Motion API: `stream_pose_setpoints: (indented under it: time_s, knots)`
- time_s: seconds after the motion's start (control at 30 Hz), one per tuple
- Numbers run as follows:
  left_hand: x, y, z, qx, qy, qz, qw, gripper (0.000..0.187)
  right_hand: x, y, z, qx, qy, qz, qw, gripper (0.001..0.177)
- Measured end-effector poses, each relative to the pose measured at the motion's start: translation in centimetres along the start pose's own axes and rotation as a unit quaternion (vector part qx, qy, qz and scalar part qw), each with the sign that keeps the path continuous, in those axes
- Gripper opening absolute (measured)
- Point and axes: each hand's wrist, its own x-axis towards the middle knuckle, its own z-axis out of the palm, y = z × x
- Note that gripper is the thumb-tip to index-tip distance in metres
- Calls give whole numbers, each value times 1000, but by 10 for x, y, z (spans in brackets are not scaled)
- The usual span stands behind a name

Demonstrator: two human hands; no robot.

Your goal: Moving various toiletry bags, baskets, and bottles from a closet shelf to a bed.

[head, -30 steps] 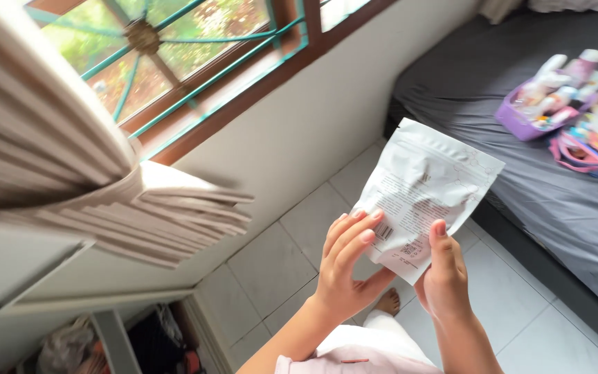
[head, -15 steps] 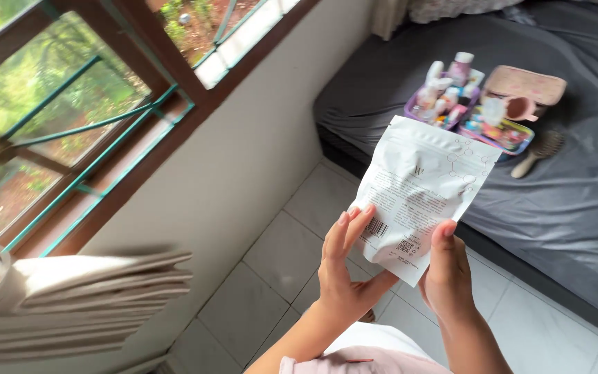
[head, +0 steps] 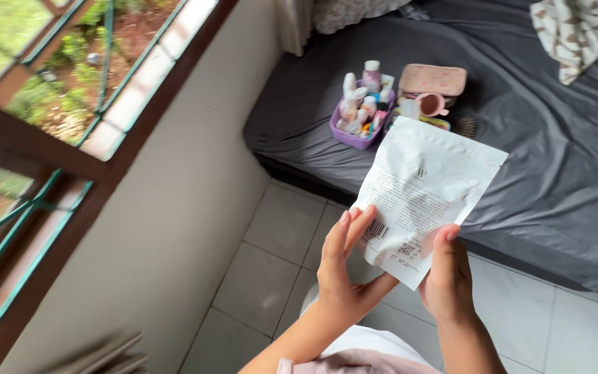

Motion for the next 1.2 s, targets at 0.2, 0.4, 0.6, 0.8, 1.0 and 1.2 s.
stream_pose_setpoints:
  time_s: [0.2,0.4,0.6,0.8,1.0,1.2]
  knots:
    - [36,-36,23,-68,-49,-16,996,107,38,-11,-12,-22,30,-15,999,87]
    - [87,-79,40,-109,-97,9,989,109,92,-18,-14,-29,88,-54,994,85]
    - [118,-121,59,-143,-162,1,976,109,138,-10,-21,-21,126,-69,989,82]
    - [140,-149,87,-161,-220,-5,962,106,174,11,-58,-27,188,-33,981,76]
    - [139,-195,147,-171,-300,-45,937,93,219,51,-132,59,232,46,970,55]
    - [97,-275,230,-96,-387,-28,917,68,250,137,-258,117,292,132,940,32]
